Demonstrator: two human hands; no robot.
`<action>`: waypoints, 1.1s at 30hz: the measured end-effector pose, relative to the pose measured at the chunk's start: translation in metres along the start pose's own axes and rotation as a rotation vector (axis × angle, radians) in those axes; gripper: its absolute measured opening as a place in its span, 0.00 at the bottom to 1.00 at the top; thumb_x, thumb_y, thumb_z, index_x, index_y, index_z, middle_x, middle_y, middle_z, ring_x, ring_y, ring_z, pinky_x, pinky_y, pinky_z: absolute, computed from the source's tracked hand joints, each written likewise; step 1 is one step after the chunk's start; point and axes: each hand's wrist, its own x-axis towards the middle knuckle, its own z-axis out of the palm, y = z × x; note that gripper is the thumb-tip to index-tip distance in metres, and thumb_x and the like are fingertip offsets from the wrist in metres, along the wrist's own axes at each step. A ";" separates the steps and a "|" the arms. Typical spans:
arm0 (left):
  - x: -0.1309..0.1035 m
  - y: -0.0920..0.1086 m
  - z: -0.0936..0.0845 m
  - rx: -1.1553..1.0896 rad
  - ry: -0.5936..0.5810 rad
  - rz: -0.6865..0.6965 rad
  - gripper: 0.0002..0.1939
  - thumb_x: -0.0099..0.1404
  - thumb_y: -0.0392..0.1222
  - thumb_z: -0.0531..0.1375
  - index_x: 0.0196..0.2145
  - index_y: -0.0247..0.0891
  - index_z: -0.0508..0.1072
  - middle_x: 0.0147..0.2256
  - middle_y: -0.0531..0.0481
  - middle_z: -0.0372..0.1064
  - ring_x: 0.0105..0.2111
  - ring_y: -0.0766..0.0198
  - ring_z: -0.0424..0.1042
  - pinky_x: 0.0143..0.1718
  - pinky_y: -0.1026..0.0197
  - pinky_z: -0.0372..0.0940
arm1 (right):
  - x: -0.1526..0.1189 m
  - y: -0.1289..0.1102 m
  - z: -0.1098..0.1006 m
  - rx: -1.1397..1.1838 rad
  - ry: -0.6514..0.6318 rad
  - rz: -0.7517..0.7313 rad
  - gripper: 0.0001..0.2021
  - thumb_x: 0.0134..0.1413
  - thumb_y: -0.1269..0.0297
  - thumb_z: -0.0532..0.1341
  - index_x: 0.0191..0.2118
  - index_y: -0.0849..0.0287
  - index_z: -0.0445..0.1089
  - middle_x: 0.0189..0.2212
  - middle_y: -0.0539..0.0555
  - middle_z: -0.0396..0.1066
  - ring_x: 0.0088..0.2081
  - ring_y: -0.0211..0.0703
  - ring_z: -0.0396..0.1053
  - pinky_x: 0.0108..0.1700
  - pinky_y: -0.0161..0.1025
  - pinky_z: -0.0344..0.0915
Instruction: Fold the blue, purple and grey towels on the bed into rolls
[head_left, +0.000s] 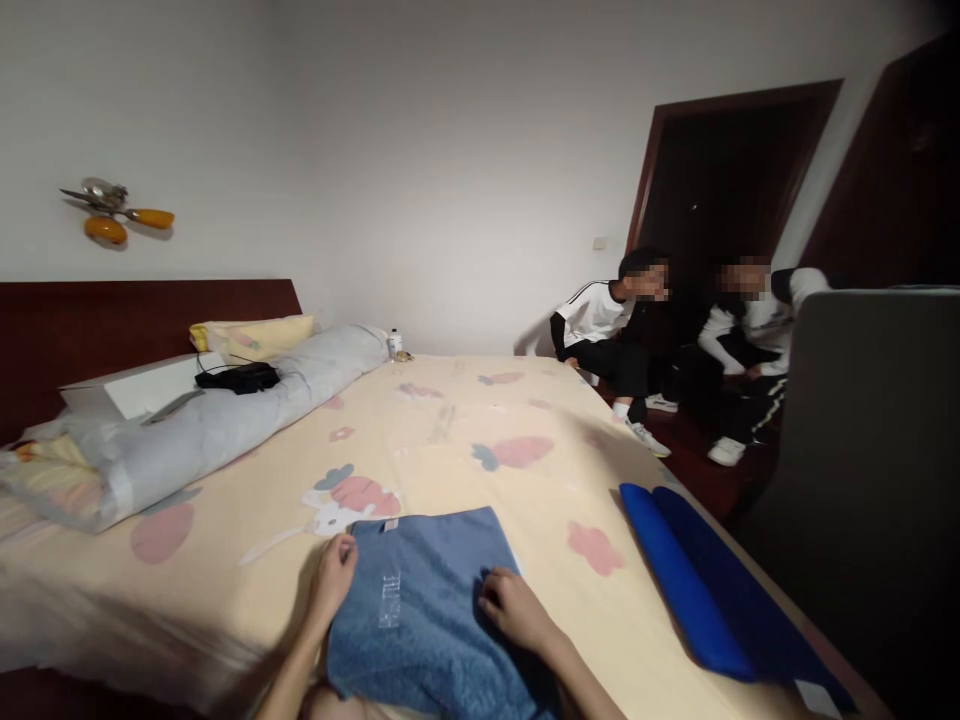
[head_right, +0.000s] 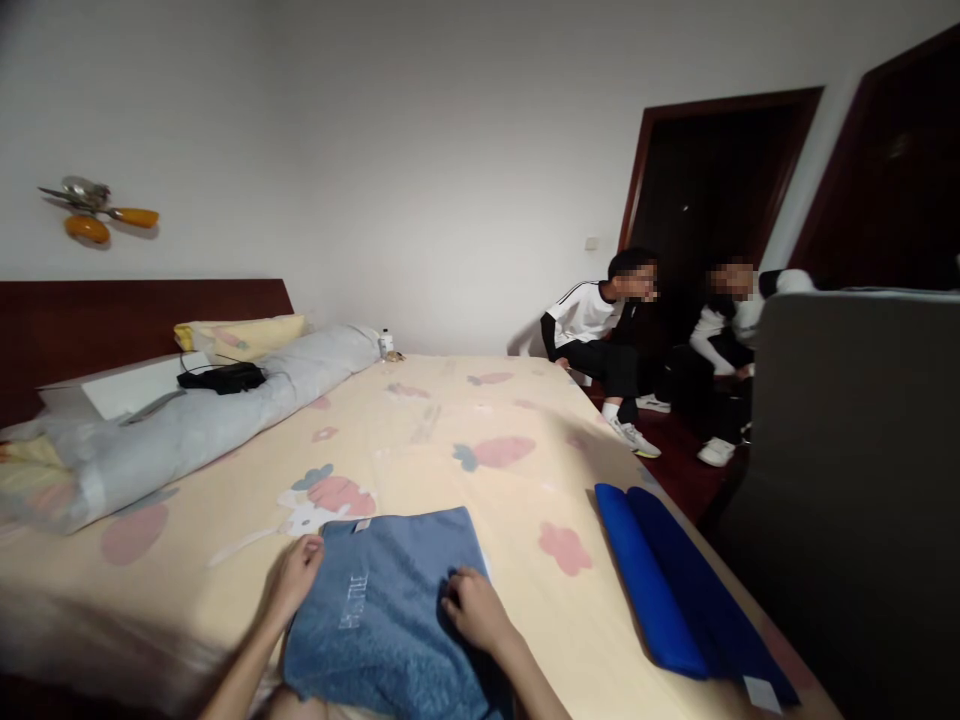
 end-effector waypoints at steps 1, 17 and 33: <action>0.006 -0.006 -0.005 0.021 0.021 -0.033 0.11 0.60 0.40 0.53 0.37 0.39 0.73 0.37 0.43 0.76 0.45 0.52 0.74 0.49 0.56 0.64 | 0.005 -0.004 0.003 -0.007 0.008 0.022 0.10 0.54 0.67 0.56 0.36 0.62 0.74 0.41 0.63 0.72 0.45 0.50 0.69 0.49 0.41 0.61; -0.037 0.039 0.082 -0.340 -0.376 0.143 0.11 0.52 0.50 0.60 0.27 0.39 0.72 0.25 0.53 0.71 0.30 0.60 0.71 0.33 0.62 0.63 | 0.066 -0.049 0.067 0.603 0.092 0.032 0.24 0.56 0.41 0.49 0.25 0.59 0.64 0.21 0.48 0.62 0.27 0.38 0.59 0.30 0.35 0.56; -0.030 0.033 0.073 -0.518 -0.392 -0.095 0.22 0.48 0.61 0.62 0.26 0.37 0.74 0.26 0.48 0.75 0.31 0.56 0.74 0.34 0.59 0.65 | 0.054 -0.034 0.070 0.899 -0.026 0.201 0.25 0.47 0.36 0.56 0.24 0.56 0.61 0.14 0.48 0.67 0.18 0.37 0.62 0.26 0.36 0.58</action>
